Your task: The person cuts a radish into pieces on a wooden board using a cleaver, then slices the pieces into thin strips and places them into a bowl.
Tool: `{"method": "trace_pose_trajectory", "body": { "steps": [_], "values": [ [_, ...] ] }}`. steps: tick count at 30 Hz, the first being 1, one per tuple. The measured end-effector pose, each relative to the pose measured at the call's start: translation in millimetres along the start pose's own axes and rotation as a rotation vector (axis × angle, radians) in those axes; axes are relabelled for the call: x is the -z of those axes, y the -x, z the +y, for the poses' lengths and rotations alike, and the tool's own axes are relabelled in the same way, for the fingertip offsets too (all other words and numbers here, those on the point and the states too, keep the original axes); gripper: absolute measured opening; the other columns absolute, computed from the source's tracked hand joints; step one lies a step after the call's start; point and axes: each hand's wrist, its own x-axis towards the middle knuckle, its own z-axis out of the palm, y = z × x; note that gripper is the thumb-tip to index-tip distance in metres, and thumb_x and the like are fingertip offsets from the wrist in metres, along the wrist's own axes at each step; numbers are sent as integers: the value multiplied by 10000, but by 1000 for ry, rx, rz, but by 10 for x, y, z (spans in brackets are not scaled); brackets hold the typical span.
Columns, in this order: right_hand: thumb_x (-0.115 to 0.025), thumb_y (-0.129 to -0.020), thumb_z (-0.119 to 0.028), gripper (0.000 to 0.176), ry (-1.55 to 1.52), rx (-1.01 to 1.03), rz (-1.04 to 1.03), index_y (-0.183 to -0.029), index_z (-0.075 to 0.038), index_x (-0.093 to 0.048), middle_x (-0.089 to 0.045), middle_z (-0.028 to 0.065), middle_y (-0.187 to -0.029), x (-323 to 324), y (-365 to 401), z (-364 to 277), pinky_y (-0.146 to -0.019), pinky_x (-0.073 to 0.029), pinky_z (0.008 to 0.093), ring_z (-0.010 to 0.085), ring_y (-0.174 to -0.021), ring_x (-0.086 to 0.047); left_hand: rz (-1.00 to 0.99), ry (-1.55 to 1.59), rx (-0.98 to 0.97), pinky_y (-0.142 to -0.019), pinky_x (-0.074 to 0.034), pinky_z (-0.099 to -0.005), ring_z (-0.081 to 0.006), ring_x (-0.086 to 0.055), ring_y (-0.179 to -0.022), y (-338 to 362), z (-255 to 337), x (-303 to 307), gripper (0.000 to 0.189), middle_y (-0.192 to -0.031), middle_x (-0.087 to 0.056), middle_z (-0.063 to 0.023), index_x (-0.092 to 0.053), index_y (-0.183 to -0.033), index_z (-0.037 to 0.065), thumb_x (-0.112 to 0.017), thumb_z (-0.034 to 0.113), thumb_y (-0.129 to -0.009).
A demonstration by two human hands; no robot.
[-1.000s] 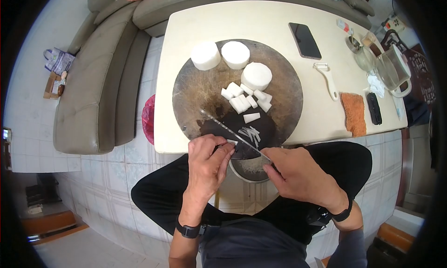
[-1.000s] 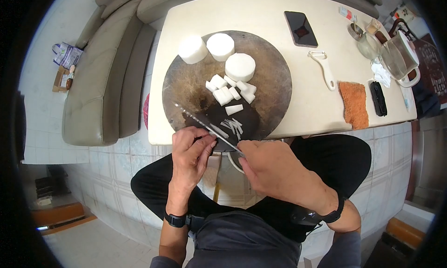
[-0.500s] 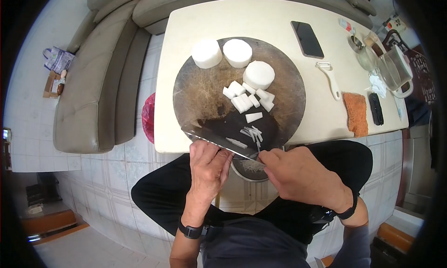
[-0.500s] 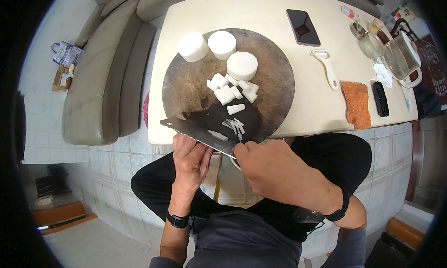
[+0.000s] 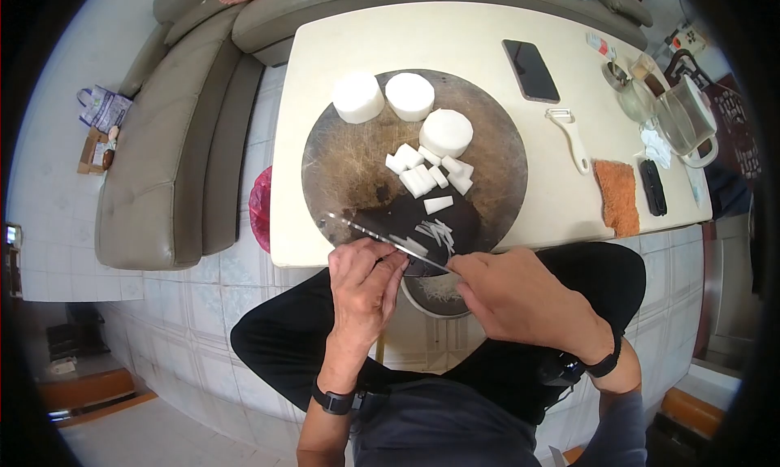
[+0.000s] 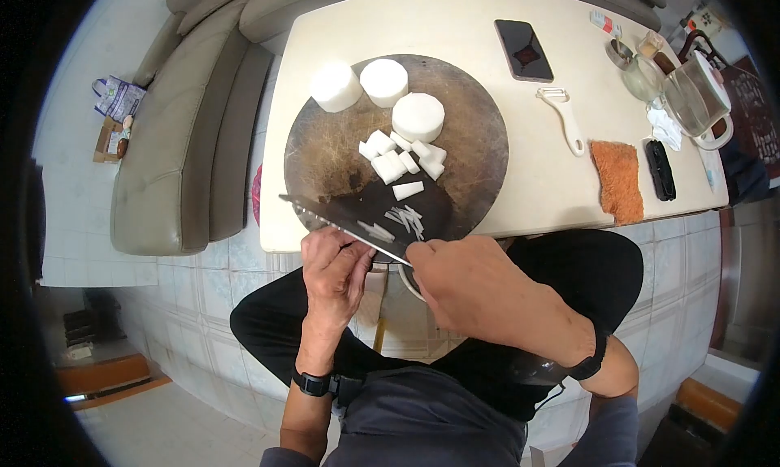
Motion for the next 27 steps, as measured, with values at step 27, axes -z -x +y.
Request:
{"method": "trace_pose_trajectory", "body": {
  "steps": [27],
  "values": [
    [-612, -864, -112, 143, -170, -129, 74, -868, 9, -536, -590, 213, -654, -117, 83, -37, -594, -474, 486, 414, -640, -607, 23, 21, 101, -811, -437, -378, -271, -603, -913, 127, -19, 93, 239, -952, -653, -81, -704, -925, 21, -783, -7, -701]
  ]
}}
